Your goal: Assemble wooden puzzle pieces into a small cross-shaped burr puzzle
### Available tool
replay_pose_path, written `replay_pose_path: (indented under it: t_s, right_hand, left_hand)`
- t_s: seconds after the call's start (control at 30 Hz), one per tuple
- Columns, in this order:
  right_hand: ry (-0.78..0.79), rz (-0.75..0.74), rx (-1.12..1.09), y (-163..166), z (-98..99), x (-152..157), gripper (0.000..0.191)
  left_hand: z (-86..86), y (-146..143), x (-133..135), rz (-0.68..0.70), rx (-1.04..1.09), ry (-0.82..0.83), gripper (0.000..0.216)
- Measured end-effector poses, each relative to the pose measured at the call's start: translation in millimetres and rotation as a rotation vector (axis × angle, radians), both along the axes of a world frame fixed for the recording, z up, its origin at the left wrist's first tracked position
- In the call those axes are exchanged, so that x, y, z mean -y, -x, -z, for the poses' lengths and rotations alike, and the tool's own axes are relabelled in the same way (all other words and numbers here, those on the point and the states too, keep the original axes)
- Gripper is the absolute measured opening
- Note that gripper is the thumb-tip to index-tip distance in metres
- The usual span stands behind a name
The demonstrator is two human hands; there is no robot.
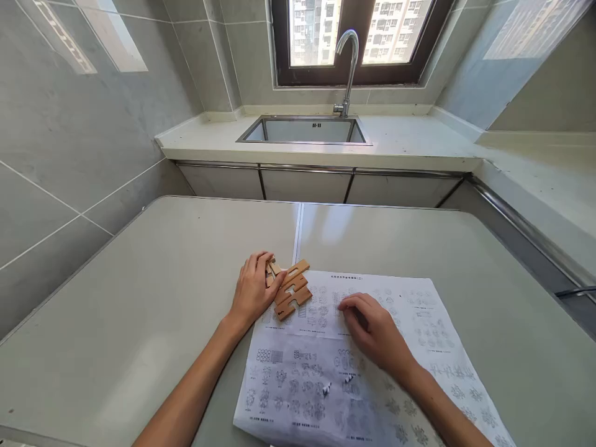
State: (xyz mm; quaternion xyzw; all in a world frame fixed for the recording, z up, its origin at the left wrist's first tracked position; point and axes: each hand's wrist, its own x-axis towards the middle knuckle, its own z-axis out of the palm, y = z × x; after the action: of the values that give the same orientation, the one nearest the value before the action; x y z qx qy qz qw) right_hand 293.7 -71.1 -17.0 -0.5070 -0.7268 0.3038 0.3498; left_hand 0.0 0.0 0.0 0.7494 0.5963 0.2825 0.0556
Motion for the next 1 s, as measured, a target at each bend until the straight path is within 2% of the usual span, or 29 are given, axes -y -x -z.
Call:
replay_pose_path:
  t_s: [0.43, 0.6, 0.73, 0.8, 0.9, 1.0]
  right_hand:
    - [-0.025, -0.001, 0.009, 0, -0.3, -1, 0.019]
    - [-0.026, -0.006, -0.001, 0, 1.0, -1, 0.019]
    - [-0.02, -0.003, 0.001, 0, 1.4, -1, 0.019]
    - [-0.02, -0.006, 0.0, 0, 1.0, -1, 0.019]
    - [-0.025, -0.007, 0.002, 0, -0.3, -1, 0.019]
    - [-0.032, -0.005, 0.004, 0, -1.7, -2, 0.018]
  left_hand:
    - [2.5, 6, -4, -0.075, -0.1, -0.033, 0.039]
    - [2.9, 12, -5, -0.129, -0.147, -0.049, 0.044]
    - [-3.5, 12, -3, -0.15, -0.103, -0.071, 0.048]
    - [-10.5, 4, 2, -0.105, -0.064, -0.112, 0.052]
    - [-20.5, -17, 18, 0.094, 0.05, -0.145, 0.056]
    - [-23.3, -45, 41, 0.522, 0.071, -0.132, 0.058]
